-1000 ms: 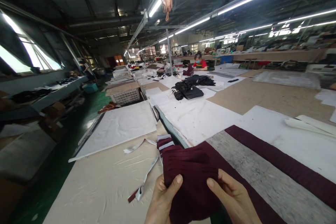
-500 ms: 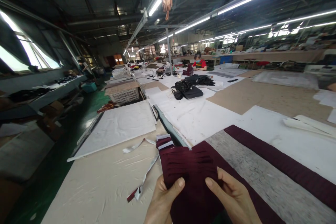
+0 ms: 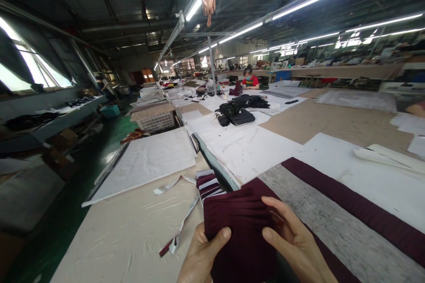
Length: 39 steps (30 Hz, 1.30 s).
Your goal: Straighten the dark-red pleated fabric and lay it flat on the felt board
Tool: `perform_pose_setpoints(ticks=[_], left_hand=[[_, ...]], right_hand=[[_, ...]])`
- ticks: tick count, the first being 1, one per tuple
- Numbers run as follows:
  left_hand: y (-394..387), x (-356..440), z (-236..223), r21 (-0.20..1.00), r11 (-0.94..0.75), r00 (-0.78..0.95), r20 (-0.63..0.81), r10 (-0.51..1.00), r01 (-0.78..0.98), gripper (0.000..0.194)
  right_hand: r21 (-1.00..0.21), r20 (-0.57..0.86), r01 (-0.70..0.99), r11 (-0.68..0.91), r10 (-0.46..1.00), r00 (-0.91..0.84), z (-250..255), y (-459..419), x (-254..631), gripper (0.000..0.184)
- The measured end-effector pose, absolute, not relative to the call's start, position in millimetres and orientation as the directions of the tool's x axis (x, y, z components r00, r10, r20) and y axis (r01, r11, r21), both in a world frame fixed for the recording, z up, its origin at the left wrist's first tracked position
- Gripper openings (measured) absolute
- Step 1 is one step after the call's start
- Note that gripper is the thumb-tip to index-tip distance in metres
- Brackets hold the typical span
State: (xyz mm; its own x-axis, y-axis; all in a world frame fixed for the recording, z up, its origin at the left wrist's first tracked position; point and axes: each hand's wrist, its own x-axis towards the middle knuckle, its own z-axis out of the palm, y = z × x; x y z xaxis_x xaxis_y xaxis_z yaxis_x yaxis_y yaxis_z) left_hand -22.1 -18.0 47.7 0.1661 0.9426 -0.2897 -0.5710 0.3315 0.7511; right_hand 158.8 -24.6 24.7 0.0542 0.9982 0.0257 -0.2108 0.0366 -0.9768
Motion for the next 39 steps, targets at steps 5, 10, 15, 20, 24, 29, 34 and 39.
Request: perform_pose_setpoints(ticks=[5,10,15,20,24,29,34,39], left_hand=[[-17.4,-22.2,53.3,0.76,0.321,0.125,-0.307,0.944,-0.565,0.027],[-16.8,-18.7,57.8,0.76,0.303,0.152,-0.264,0.952,-0.575,0.029],[-17.2,-16.5,55.4,0.778,0.265,0.148,-0.22,0.964,-0.57,0.027],[-16.5,-17.8,54.5,0.792,0.259,0.178,-0.192,0.965,-0.552,0.027],[-16.6,-16.3,55.6,0.787,0.243,0.202,-0.153,0.967,-0.567,0.029],[-16.7,-12.5,54.1,0.778,0.237,0.156,-0.179,0.971,-0.582,0.025],[-15.4,-17.8,53.2,0.813,0.24,0.135,-0.198,0.971,-0.531,0.031],[-14.0,-24.1,51.1,0.85,0.252,0.192,-0.182,0.964,-0.462,0.035]], right_hand=[[-0.944,0.034,-0.331,0.003,0.996,-0.088,25.1,-24.5,158.7,0.039],[-0.965,-0.028,-0.258,-0.043,0.998,-0.06,39.1,-24.9,151.7,0.027],[-0.96,-0.071,-0.274,-0.063,0.997,0.016,48.9,-22.5,146.0,0.027],[-0.958,-0.072,-0.278,-0.07,0.997,-0.004,44.4,-18.9,145.8,0.026],[-0.977,-0.04,-0.213,-0.029,0.998,0.047,44.1,-18.1,144.9,0.023],[-0.992,-0.011,-0.124,0.002,0.995,0.101,43.3,-18.8,143.1,0.025],[-0.981,-0.046,-0.195,-0.012,0.984,0.17,41.6,-19.1,142.1,0.037],[-0.971,-0.035,-0.241,-0.004,0.992,0.123,40.4,-16.4,147.7,0.044]])
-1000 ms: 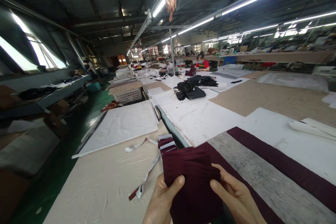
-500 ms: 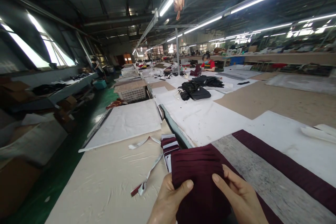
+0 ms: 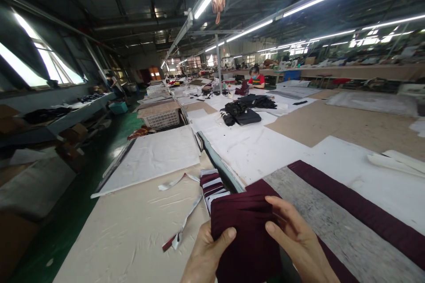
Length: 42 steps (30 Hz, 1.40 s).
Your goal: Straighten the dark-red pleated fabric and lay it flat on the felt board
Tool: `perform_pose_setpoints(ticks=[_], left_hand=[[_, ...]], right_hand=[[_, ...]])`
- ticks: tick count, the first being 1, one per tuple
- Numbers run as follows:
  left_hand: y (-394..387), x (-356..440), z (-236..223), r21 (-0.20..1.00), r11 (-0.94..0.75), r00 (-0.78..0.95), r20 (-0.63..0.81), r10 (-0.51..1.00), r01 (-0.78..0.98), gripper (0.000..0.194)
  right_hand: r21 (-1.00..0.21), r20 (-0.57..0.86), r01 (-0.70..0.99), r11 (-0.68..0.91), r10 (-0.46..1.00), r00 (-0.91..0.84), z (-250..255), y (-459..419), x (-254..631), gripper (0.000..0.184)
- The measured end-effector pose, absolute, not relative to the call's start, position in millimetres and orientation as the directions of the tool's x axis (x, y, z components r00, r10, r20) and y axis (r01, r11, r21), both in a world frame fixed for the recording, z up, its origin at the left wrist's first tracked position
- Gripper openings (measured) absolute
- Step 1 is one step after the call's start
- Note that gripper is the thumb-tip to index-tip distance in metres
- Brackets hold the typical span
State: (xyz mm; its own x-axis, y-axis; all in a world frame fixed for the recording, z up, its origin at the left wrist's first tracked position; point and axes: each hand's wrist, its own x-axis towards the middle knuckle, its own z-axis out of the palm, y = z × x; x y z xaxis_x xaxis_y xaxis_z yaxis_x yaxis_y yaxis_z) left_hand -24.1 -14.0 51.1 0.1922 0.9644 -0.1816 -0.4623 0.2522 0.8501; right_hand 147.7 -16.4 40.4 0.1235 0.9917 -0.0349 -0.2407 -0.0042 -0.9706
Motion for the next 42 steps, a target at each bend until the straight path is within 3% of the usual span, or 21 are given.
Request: perform_pose_setpoints(ticks=[6,10,16,19,22,26,31,37,42], left_hand=[[-13.5,-23.5,50.5,0.836,0.25,0.173,-0.189,0.967,-0.488,0.032],[-13.7,-26.0,50.5,0.859,0.249,0.192,-0.18,0.965,-0.447,0.033],[-12.2,-24.9,51.1,0.844,0.253,0.159,-0.201,0.967,-0.472,0.032],[-11.9,-20.5,51.0,0.821,0.226,0.127,-0.187,0.974,-0.525,0.029],[-12.5,-18.9,48.3,0.756,0.217,0.096,-0.201,0.975,-0.618,0.032],[-13.0,-22.5,45.0,0.657,0.274,0.063,-0.326,0.943,-0.702,0.034],[-11.5,-25.2,48.2,0.597,0.289,0.152,-0.269,0.951,-0.749,0.04],[-11.0,-27.3,42.7,0.607,0.308,0.154,-0.293,0.944,-0.732,0.045],[-10.2,-30.1,41.5,0.63,0.294,0.118,-0.305,0.945,-0.719,0.036]], right_hand=[[-0.952,-0.089,-0.3,-0.066,0.994,0.066,37.8,-17.4,148.7,0.042],[-0.925,-0.103,-0.371,-0.081,0.994,0.04,40.6,-18.9,147.6,0.05],[-0.946,-0.119,-0.296,-0.134,0.991,-0.067,35.4,-20.5,145.8,0.038],[-0.969,-0.107,-0.224,-0.105,0.994,-0.004,34.9,-20.4,141.2,0.033],[-0.965,-0.101,-0.247,-0.085,0.993,0.054,38.0,-20.1,139.0,0.034],[-0.966,-0.134,-0.224,-0.132,0.991,-0.007,39.6,-19.9,142.5,0.036],[-0.966,-0.123,-0.22,-0.133,0.991,-0.06,36.5,-20.3,148.4,0.035],[-0.97,-0.1,-0.217,-0.115,0.992,-0.079,37.9,-19.3,149.2,0.03],[-0.98,-0.088,-0.171,-0.102,0.992,-0.092,37.2,-17.8,149.9,0.033]])
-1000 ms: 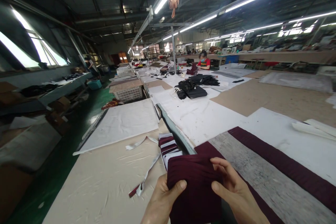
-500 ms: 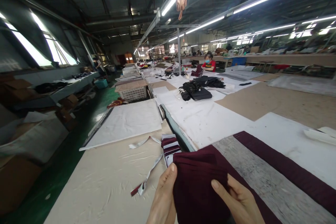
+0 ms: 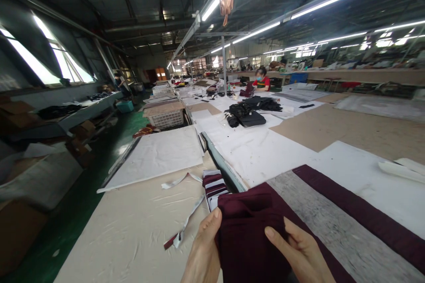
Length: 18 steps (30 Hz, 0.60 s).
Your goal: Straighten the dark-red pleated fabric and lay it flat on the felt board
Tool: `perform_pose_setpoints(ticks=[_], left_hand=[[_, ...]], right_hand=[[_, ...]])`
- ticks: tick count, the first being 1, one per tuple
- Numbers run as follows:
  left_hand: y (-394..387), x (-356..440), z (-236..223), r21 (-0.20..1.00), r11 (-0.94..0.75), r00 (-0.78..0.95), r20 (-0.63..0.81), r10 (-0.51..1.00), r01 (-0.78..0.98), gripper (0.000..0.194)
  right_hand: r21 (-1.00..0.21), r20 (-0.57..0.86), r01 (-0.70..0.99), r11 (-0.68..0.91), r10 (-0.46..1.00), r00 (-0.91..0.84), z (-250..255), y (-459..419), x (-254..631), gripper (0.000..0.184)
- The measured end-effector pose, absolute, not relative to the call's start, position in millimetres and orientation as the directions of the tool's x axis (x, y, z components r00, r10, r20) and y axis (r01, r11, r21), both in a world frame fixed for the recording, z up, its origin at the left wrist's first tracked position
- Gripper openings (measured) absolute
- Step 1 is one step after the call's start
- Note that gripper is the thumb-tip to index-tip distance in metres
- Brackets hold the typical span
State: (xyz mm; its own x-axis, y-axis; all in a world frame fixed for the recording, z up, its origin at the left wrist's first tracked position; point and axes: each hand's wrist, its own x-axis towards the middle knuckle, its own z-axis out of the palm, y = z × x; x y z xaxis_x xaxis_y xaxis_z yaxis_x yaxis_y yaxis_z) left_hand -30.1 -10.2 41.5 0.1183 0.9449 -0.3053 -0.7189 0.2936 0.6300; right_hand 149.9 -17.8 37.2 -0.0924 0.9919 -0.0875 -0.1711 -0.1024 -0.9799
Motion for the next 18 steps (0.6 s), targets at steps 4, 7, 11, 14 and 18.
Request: perform_pose_setpoints(ticks=[4,7,11,14,18], left_hand=[[-5.0,-32.4,49.2,0.601,0.288,0.146,-0.275,0.95,-0.745,0.043],[-1.4,-35.1,51.8,0.609,0.237,0.09,-0.262,0.961,-0.757,0.05],[-2.7,-36.8,51.9,0.653,0.228,0.111,-0.216,0.97,-0.723,0.046],[-7.0,-35.4,50.5,0.662,0.252,0.132,-0.227,0.965,-0.706,0.041],[-11.6,-32.5,47.3,0.625,0.295,0.119,-0.309,0.944,-0.723,0.036]], right_hand=[[-0.995,-0.047,-0.082,-0.049,0.999,-0.022,30.7,-18.5,155.3,0.037],[-1.0,-0.008,-0.002,-0.008,0.998,0.07,27.2,-18.7,157.1,0.033],[-0.992,-0.066,-0.108,-0.061,0.997,0.035,30.7,-17.8,153.5,0.038],[-0.986,-0.065,-0.149,-0.069,0.997,-0.029,33.0,-16.3,152.8,0.041],[-0.968,-0.098,-0.215,-0.126,0.986,-0.137,33.0,-15.6,155.0,0.039]])
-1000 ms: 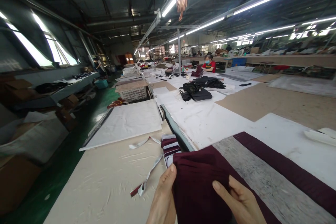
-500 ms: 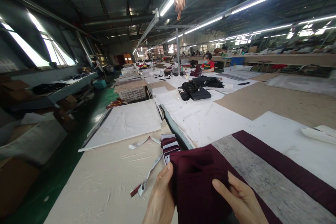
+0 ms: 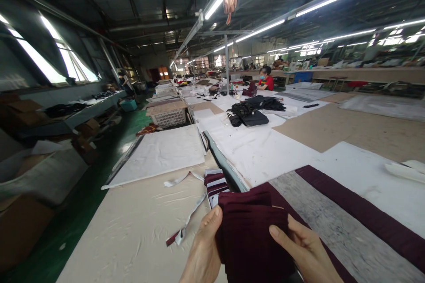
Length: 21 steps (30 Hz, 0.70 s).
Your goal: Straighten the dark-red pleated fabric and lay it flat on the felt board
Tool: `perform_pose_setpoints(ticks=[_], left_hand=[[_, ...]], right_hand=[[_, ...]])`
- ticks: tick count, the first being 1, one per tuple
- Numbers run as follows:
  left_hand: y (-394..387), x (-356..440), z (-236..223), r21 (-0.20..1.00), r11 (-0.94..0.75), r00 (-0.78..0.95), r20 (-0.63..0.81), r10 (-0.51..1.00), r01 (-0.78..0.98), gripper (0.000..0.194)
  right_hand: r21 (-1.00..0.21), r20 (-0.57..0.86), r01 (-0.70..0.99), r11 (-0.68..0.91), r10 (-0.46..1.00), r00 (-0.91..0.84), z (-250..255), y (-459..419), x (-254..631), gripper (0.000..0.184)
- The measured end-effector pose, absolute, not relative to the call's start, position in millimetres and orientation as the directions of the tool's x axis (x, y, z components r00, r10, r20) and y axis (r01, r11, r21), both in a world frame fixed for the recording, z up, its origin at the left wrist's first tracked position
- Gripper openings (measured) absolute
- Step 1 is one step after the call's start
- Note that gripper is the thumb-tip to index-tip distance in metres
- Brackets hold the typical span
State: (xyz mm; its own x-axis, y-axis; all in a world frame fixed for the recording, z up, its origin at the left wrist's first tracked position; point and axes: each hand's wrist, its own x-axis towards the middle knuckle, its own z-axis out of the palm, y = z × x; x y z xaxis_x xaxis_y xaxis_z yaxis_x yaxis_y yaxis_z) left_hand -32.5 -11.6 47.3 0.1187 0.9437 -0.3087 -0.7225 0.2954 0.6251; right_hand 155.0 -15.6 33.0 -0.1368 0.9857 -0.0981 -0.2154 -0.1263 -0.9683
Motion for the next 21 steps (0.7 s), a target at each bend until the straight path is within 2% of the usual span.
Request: perform_pose_setpoints(ticks=[3,8,11,14,18,21], left_hand=[[-13.2,-30.8,48.0,0.615,0.334,0.127,-0.355,0.926,-0.714,0.035],[-15.6,-28.0,49.4,0.607,0.334,0.176,-0.305,0.936,-0.721,0.041],[-17.2,-25.6,47.1,0.641,0.279,0.21,-0.184,0.96,-0.715,0.05],[-17.3,-22.0,46.2,0.755,0.194,0.208,-0.079,0.975,-0.626,0.045],[-16.3,-19.5,47.4,0.775,0.25,0.167,-0.187,0.968,-0.581,0.027],[-17.0,-22.1,47.6,0.737,0.307,0.195,-0.237,0.952,-0.602,0.028]], right_hand=[[-0.952,-0.105,-0.273,-0.14,0.985,-0.139,34.1,-16.3,154.2,0.036],[-0.939,-0.141,-0.3,-0.168,0.984,-0.112,34.4,-17.9,150.7,0.033],[-0.929,-0.147,-0.328,-0.172,0.984,-0.1,32.7,-18.5,149.6,0.033],[-0.93,-0.138,-0.325,-0.17,0.983,-0.12,31.0,-19.3,148.8,0.033],[-0.964,-0.111,-0.232,-0.129,0.99,-0.088,29.2,-20.3,148.8,0.036],[-0.977,-0.077,-0.199,-0.073,0.997,0.012,29.2,-19.5,151.0,0.045]])
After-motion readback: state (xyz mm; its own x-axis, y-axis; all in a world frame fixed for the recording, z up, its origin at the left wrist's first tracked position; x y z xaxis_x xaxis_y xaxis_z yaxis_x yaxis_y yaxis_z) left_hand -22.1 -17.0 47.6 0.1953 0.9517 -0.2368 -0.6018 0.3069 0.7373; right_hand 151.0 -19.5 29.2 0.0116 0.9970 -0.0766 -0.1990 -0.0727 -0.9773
